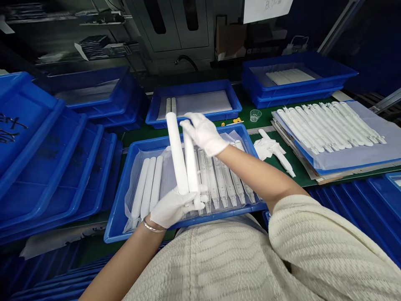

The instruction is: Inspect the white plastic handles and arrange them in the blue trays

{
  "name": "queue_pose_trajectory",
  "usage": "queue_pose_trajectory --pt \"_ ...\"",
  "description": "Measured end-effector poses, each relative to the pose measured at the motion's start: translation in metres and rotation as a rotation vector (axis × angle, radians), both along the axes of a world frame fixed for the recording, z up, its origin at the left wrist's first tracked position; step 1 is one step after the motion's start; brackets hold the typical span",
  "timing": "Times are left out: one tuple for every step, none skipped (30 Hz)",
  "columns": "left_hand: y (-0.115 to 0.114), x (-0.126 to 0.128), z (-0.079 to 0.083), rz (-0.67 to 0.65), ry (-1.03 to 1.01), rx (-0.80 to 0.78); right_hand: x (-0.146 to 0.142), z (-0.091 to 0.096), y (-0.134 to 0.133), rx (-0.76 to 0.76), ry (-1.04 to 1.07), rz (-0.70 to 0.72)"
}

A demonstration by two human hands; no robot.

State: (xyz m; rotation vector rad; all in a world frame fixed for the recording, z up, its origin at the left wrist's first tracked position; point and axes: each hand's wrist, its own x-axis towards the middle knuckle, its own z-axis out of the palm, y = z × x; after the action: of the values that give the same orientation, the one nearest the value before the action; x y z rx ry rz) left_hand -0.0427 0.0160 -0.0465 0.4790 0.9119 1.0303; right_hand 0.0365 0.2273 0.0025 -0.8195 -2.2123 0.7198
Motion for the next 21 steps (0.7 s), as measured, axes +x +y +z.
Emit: queue_pose_trajectory --pt "0.001 -0.003 -0.001 0.015 0.007 0.0 0.004 -0.005 -0.017 0.147 -0.007 0.112" --pt "0.001 -0.005 -0.003 0.021 0.018 0.004 0.009 -0.01 -0.034 0.275 -0.038 0.276" --pt "0.001 -0.007 -0.005 0.018 0.03 0.017 0.013 -0.016 -0.052 0.407 -0.087 0.443" --pt "0.001 -0.008 -0.007 0.0 0.047 0.034 0.017 -0.021 -0.067 0.526 -0.14 0.551" --pt "0.0 -0.009 -0.008 -0.036 0.066 0.047 0.021 -0.024 -0.078 0.61 -0.192 0.634" --pt "-0.001 -0.009 -0.009 -0.083 0.085 0.053 0.024 -0.025 -0.085 0.67 -0.225 0.682" --pt "-0.002 -0.008 -0.008 -0.129 0.104 0.046 0.027 -0.023 -0.086 0.707 -0.246 0.7" --pt "-0.004 -0.007 -0.007 -0.171 0.121 0.029 0.029 -0.019 -0.082 0.725 -0.254 0.695" --pt "-0.005 -0.006 -0.005 -0.211 0.136 0.009 0.03 -0.012 -0.072 0.734 -0.253 0.669" --pt "-0.006 -0.005 -0.002 -0.246 0.147 -0.006 0.031 -0.005 -0.058 0.734 -0.253 0.621" --pt "-0.007 -0.004 0.0 -0.277 0.15 -0.011 0.031 0.003 -0.04 0.725 -0.254 0.556" --pt "-0.007 -0.004 0.001 -0.313 0.144 -0.008 0.03 0.01 -0.02 0.702 -0.26 0.483" --pt "-0.008 -0.004 0.001 -0.349 0.13 -0.003 0.03 0.016 0.001 0.655 -0.268 0.401" --pt "-0.009 -0.004 0.0 -0.381 0.112 -0.003 0.029 0.02 0.023 0.597 -0.28 0.333" --pt "-0.01 -0.004 -0.003 -0.401 0.092 -0.01 0.029 0.023 0.044 0.526 -0.291 0.263" --pt "-0.011 -0.003 -0.006 -0.403 0.075 -0.022 0.029 0.023 0.062 0.457 -0.301 0.171" --pt "-0.012 -0.003 -0.009 -0.391 0.062 -0.035 0.03 0.023 0.077 0.389 -0.317 0.072" --pt "-0.013 -0.003 -0.013 -0.365 0.052 -0.045 0.032 0.021 0.087 0.305 -0.321 -0.008" --pt "-0.014 -0.003 -0.016 -0.335 0.043 -0.048 0.034 0.019 0.093 0.215 -0.298 -0.055" --pt "-0.015 -0.003 -0.019 -0.307 0.035 -0.049 0.037 0.016 0.094 0.12 -0.244 -0.064" --pt "-0.015 -0.004 -0.02 -0.282 0.031 -0.046 0.04 0.013 0.09 0.01 -0.161 -0.034"
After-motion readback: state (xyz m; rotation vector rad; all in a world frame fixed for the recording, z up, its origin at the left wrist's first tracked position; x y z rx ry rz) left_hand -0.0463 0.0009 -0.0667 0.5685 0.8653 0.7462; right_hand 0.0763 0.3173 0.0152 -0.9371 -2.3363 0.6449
